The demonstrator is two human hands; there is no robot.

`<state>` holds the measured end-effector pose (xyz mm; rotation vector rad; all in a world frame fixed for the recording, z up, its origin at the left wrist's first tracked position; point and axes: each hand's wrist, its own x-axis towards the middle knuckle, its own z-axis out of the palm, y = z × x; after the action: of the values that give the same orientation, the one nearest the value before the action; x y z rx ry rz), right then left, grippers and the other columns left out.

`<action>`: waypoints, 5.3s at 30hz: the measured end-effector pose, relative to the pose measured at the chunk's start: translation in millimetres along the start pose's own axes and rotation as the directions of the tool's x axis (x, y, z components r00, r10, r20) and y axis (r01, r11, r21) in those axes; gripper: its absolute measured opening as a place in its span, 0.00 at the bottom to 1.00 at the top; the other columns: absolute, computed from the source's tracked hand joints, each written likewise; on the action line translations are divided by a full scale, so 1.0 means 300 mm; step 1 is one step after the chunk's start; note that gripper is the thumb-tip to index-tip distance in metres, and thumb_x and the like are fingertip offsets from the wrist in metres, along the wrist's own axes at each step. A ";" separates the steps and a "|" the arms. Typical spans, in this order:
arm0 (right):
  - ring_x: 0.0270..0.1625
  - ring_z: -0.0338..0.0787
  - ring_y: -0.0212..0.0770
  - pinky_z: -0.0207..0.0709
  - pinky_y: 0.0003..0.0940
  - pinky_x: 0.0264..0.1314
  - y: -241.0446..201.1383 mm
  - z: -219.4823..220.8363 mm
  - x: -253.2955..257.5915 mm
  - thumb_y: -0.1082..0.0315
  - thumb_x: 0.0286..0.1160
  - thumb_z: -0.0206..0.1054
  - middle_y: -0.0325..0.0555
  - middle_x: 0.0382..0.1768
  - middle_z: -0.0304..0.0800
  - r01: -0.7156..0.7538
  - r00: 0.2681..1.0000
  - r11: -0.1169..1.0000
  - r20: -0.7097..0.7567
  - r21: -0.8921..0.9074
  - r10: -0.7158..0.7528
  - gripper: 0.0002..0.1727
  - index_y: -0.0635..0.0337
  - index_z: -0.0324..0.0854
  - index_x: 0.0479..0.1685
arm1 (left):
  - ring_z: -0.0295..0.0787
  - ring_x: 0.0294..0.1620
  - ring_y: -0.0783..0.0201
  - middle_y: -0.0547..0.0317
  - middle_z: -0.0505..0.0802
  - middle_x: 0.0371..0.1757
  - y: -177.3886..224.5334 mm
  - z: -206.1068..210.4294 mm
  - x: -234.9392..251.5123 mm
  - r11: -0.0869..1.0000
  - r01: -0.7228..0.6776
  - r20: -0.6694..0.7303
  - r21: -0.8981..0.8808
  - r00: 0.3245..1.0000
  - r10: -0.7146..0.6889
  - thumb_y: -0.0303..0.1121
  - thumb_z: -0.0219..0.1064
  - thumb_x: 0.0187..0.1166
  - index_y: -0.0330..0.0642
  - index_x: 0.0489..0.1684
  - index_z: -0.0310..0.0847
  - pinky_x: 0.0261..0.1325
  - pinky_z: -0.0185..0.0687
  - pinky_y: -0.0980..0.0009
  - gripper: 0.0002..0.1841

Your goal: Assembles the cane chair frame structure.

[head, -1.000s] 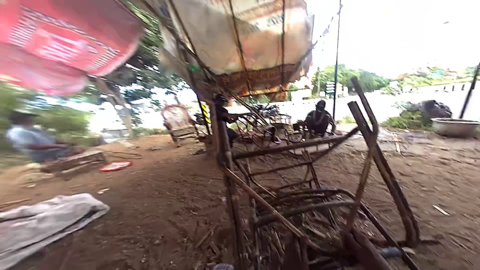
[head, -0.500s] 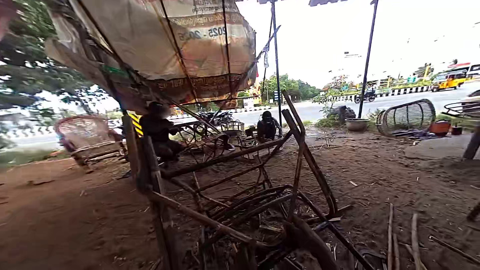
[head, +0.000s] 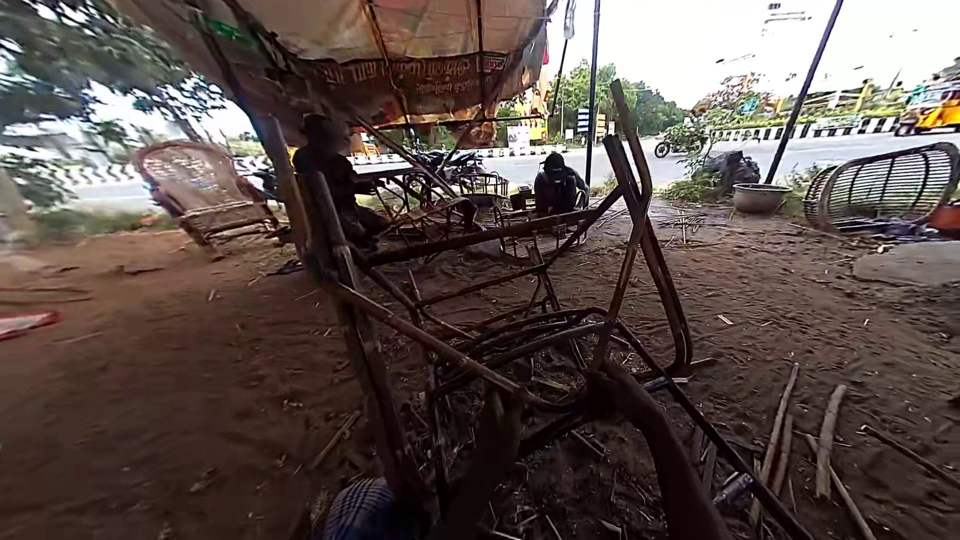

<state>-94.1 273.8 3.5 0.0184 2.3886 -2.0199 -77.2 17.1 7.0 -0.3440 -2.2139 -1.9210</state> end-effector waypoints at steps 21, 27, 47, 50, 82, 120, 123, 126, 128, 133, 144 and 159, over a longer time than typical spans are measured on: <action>0.08 0.59 0.20 0.56 0.15 0.08 -0.447 -0.303 -0.316 0.43 0.94 0.33 0.24 0.13 0.64 0.572 0.812 0.638 -0.465 0.516 -0.352 0.27 0.42 0.77 0.46 | 0.79 0.19 0.77 0.70 0.86 0.34 0.468 -0.624 0.141 0.877 -0.258 -0.310 -0.406 0.941 0.134 0.53 0.38 0.95 0.56 0.61 0.76 0.17 0.78 0.81 0.21; 0.04 0.65 0.24 0.62 0.22 0.04 -0.365 -0.067 -0.550 0.24 0.81 0.38 0.29 0.07 0.63 0.479 0.878 0.558 -0.379 0.678 -0.293 0.39 0.44 0.74 0.17 | 0.51 0.03 0.76 0.69 0.65 0.11 0.570 -0.549 0.009 0.935 -0.115 -0.185 -0.336 0.981 0.054 0.53 0.39 0.95 0.52 0.33 0.70 0.05 0.55 0.81 0.22; 0.08 0.64 0.24 0.61 0.21 0.09 -0.805 -0.091 -0.482 0.32 0.89 0.36 0.27 0.09 0.66 0.535 0.787 0.783 -0.524 0.318 -0.326 0.32 0.42 0.70 0.25 | 0.57 0.07 0.73 0.68 0.69 0.14 0.669 -0.422 0.183 0.929 -0.226 -0.200 -0.293 0.965 0.172 0.50 0.40 0.96 0.50 0.35 0.71 0.09 0.57 0.78 0.21; 0.28 0.85 0.33 0.84 0.35 0.32 -0.819 -0.157 -0.335 0.26 0.83 0.41 0.32 0.30 0.82 0.518 0.763 0.796 -0.590 0.313 -0.265 0.33 0.42 0.73 0.60 | 0.56 0.05 0.76 0.72 0.67 0.12 0.698 -0.511 0.313 0.899 -0.195 -0.396 -0.391 0.918 0.027 0.49 0.44 0.96 0.51 0.31 0.70 0.08 0.56 0.81 0.21; 0.40 0.90 0.41 0.89 0.41 0.44 -0.220 0.005 0.153 0.70 0.92 0.51 0.49 0.54 0.87 0.254 0.963 0.763 -0.226 0.594 -0.144 0.28 0.45 0.57 0.89 | 0.96 0.50 0.51 0.47 0.94 0.58 0.139 -0.138 0.109 0.914 0.362 0.263 -0.182 0.914 -0.309 0.34 0.63 0.89 0.39 0.75 0.70 0.51 0.95 0.55 0.20; 0.35 0.85 0.37 0.84 0.32 0.38 -0.200 -0.089 0.236 0.70 0.93 0.50 0.48 0.53 0.85 0.358 0.933 0.704 -0.200 0.614 -0.300 0.32 0.39 0.50 0.94 | 0.97 0.55 0.45 0.43 0.95 0.58 0.061 -0.044 0.188 0.920 0.279 0.256 -0.276 0.944 -0.210 0.27 0.62 0.88 0.36 0.75 0.67 0.61 0.95 0.53 0.20; 0.34 0.85 0.37 0.85 0.33 0.37 -0.202 -0.083 0.229 0.70 0.93 0.51 0.49 0.54 0.84 0.369 0.929 0.708 -0.216 0.602 -0.301 0.32 0.40 0.51 0.94 | 0.97 0.54 0.46 0.43 0.95 0.58 0.064 -0.047 0.190 0.922 0.286 0.256 -0.261 0.941 -0.220 0.27 0.61 0.88 0.36 0.75 0.67 0.60 0.95 0.54 0.19; 0.32 0.83 0.36 0.82 0.30 0.35 -0.207 -0.077 0.223 0.69 0.93 0.51 0.48 0.53 0.84 0.384 0.923 0.699 -0.229 0.603 -0.309 0.33 0.39 0.51 0.94 | 0.96 0.55 0.47 0.44 0.94 0.59 0.075 -0.047 0.190 0.907 0.318 0.249 -0.277 0.935 -0.252 0.27 0.61 0.88 0.36 0.75 0.67 0.59 0.95 0.55 0.19; 0.32 0.83 0.35 0.82 0.30 0.36 -0.206 -0.077 0.221 0.69 0.92 0.51 0.47 0.52 0.84 0.395 0.918 0.688 -0.229 0.609 -0.324 0.33 0.39 0.51 0.94 | 0.96 0.55 0.47 0.45 0.94 0.59 0.083 -0.044 0.189 0.898 0.338 0.237 -0.282 0.932 -0.276 0.28 0.61 0.88 0.37 0.76 0.66 0.59 0.95 0.55 0.20; 0.32 0.84 0.35 0.82 0.30 0.36 -0.193 -0.072 0.230 0.68 0.93 0.51 0.48 0.52 0.85 0.375 0.927 0.698 -0.233 0.609 -0.295 0.32 0.40 0.52 0.94 | 0.96 0.55 0.48 0.45 0.94 0.60 0.099 -0.051 0.165 0.889 0.356 0.234 -0.287 0.926 -0.295 0.28 0.62 0.88 0.39 0.75 0.67 0.59 0.94 0.55 0.20; 0.32 0.85 0.36 0.84 0.30 0.35 -0.194 -0.046 0.260 0.69 0.93 0.51 0.50 0.53 0.87 0.346 0.938 0.699 -0.226 0.626 -0.262 0.32 0.42 0.50 0.94 | 0.96 0.55 0.48 0.45 0.93 0.60 0.094 -0.076 0.196 0.911 0.334 0.229 -0.243 0.932 -0.281 0.29 0.61 0.88 0.39 0.76 0.67 0.61 0.93 0.54 0.20; 0.32 0.85 0.36 0.84 0.31 0.36 -0.192 -0.076 0.266 0.71 0.93 0.49 0.50 0.52 0.86 0.322 0.947 0.732 -0.203 0.600 -0.250 0.33 0.41 0.49 0.95 | 0.96 0.54 0.48 0.45 0.93 0.61 0.066 -0.048 0.191 0.906 0.323 0.230 -0.273 0.937 -0.264 0.29 0.62 0.88 0.39 0.76 0.66 0.58 0.95 0.55 0.20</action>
<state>-174.8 286.8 62.7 -0.2574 1.7108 -2.9448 -126.2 8.4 44.6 -0.2539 -2.1793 -2.5050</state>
